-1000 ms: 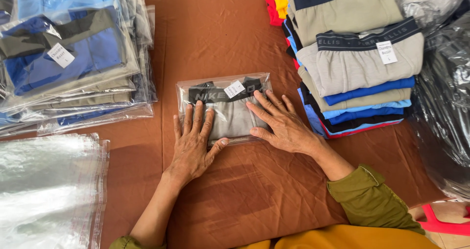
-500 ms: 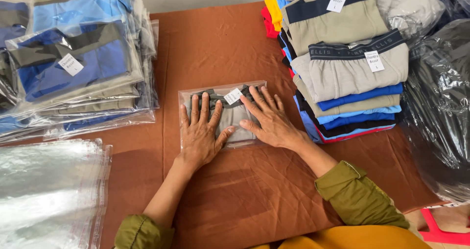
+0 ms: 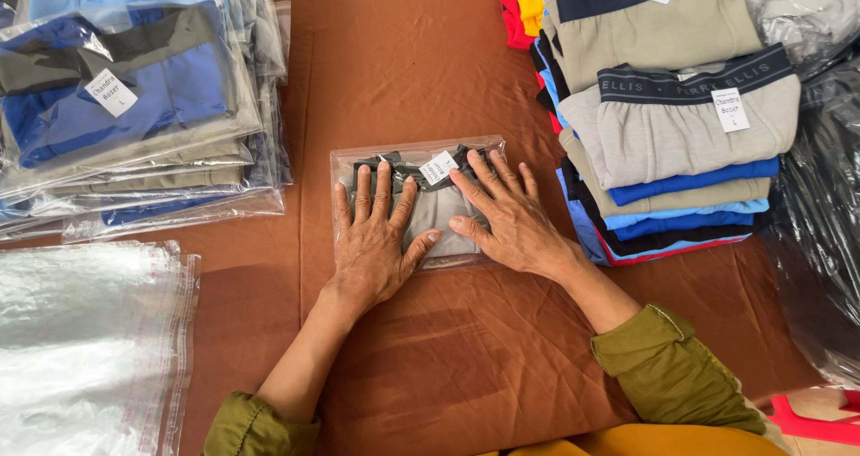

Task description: Packaging folded underwear into plastic bags and sealing them for shipment

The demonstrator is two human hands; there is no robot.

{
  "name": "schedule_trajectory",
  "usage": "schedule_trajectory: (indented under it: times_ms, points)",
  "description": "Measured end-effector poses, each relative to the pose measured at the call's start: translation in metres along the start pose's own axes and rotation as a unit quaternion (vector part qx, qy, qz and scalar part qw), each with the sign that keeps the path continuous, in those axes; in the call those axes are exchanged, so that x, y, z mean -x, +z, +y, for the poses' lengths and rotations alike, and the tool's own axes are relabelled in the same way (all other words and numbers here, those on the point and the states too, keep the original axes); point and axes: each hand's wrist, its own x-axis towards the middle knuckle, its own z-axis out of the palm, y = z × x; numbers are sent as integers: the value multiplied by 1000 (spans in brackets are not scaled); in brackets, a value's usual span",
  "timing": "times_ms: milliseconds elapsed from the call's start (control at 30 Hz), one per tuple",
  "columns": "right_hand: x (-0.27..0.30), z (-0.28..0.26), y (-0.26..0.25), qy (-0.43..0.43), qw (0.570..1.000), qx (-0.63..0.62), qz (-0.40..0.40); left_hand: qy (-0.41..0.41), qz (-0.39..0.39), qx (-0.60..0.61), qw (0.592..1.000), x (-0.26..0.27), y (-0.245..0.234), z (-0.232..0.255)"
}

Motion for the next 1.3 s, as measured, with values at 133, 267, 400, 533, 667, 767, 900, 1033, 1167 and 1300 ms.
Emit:
schedule_trajectory:
  times_ms: [133,267,400,533,667,767,900,1033,1167,1300]
  points:
    - [-1,-1,-3,3,1000,0,-6,0,-7,2,1000,0,-3,0]
    - [-1,-1,-4,3,1000,-3,-6,-5,-17,5,1000,0,-4,1]
    - [-2,-1,-4,1,1000,-8,-4,-6,-26,16,1000,-1,-7,0]
    - [-2,-1,-3,2,1000,-11,-3,-4,-30,21,999,-1,-8,0]
    - [-2,0,-1,0,1000,-13,-3,1,-27,21,999,-1,-6,-1]
    - [-2,0,-2,-2,1000,-14,-6,3,-27,25,999,-1,-7,-1]
    - [-3,0,-3,-2,1000,-16,-11,7,-20,19,1000,-1,-6,-1]
    - [-4,-1,-2,-2,1000,-20,-8,11,-11,11,1000,-1,-3,-1]
    - [-4,0,0,0,1000,-6,-1,11,3,3,1000,-2,-1,-1]
    - [-3,-1,2,0,1000,-8,4,11,8,6,1000,0,0,-1]
